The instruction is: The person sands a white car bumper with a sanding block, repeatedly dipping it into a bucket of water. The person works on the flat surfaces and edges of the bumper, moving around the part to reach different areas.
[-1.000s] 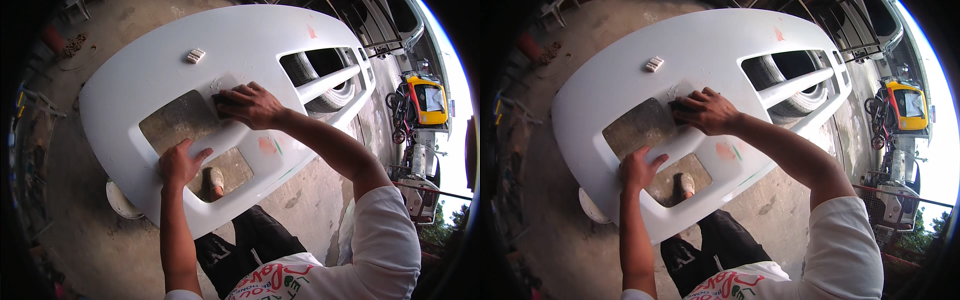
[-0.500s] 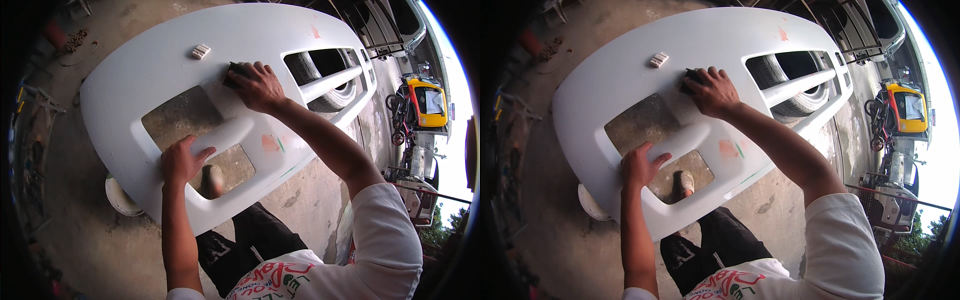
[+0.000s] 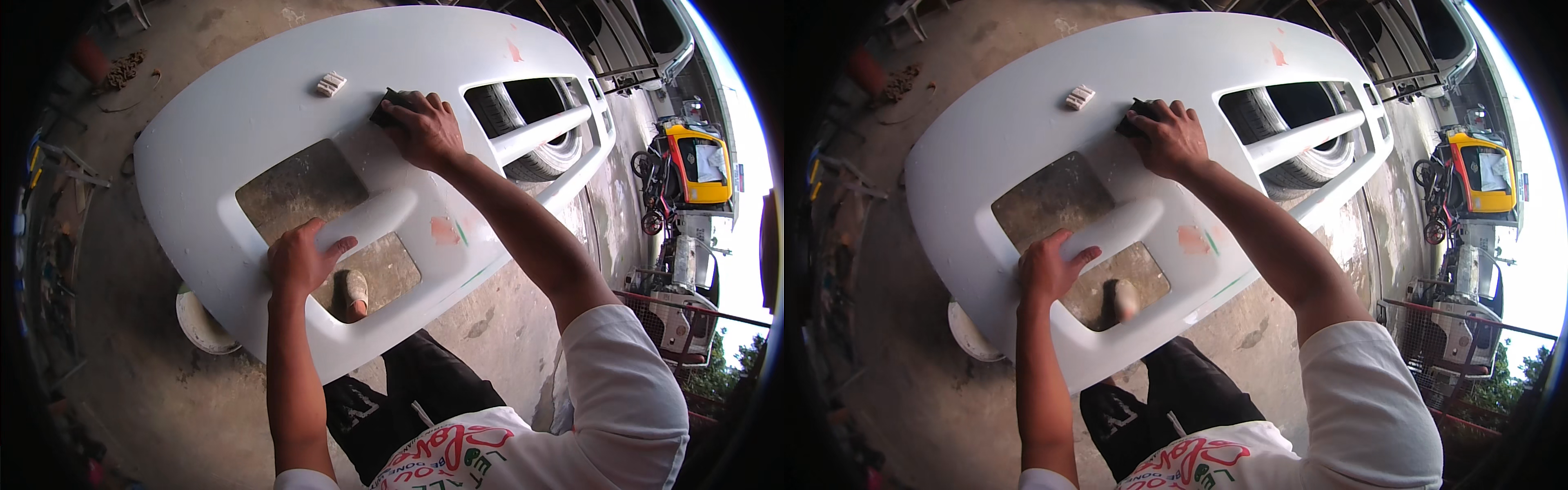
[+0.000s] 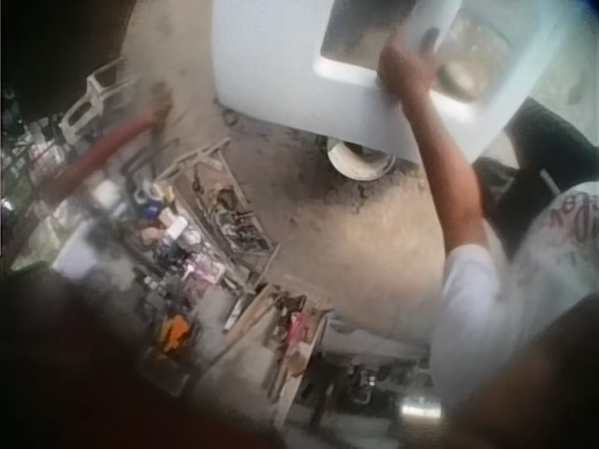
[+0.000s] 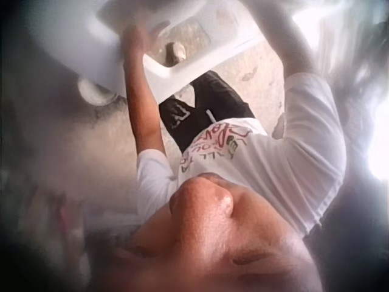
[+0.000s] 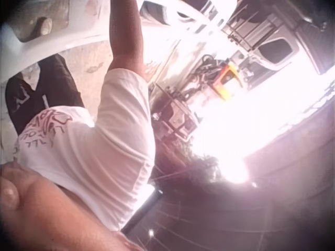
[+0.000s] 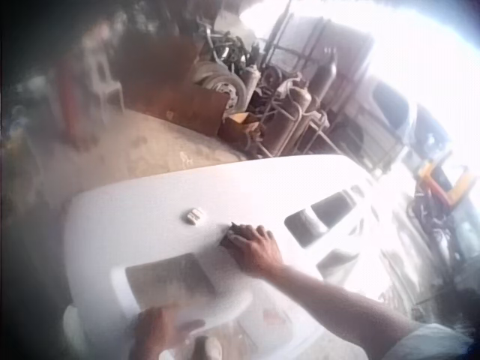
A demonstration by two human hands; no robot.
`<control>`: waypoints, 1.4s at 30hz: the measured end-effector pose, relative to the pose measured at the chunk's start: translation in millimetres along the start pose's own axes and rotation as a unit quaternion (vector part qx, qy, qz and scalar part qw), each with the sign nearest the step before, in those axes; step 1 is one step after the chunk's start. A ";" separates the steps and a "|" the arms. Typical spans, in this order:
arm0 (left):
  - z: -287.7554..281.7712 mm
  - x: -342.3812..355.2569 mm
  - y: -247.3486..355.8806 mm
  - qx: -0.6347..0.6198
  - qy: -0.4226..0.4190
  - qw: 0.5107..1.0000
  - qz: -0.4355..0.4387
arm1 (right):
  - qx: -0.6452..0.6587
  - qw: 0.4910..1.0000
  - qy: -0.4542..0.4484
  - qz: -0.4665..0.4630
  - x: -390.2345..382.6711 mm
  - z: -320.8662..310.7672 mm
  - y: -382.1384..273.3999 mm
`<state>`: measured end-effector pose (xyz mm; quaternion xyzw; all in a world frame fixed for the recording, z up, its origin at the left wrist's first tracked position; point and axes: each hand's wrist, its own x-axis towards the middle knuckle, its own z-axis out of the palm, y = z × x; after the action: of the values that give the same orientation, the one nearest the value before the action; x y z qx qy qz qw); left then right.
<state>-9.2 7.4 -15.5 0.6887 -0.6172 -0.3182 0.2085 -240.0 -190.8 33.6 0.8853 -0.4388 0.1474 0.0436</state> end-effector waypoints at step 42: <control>83.8 -118.9 65.1 0.020 -0.142 0.990 -0.008 | 0.119 0.991 -0.045 -0.044 -97.4 -11.5 26.7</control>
<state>-118.4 123.3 -9.3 0.6457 -0.6412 -0.4020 0.1020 -319.3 -130.3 13.9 0.9083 -0.3804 0.1569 -0.0755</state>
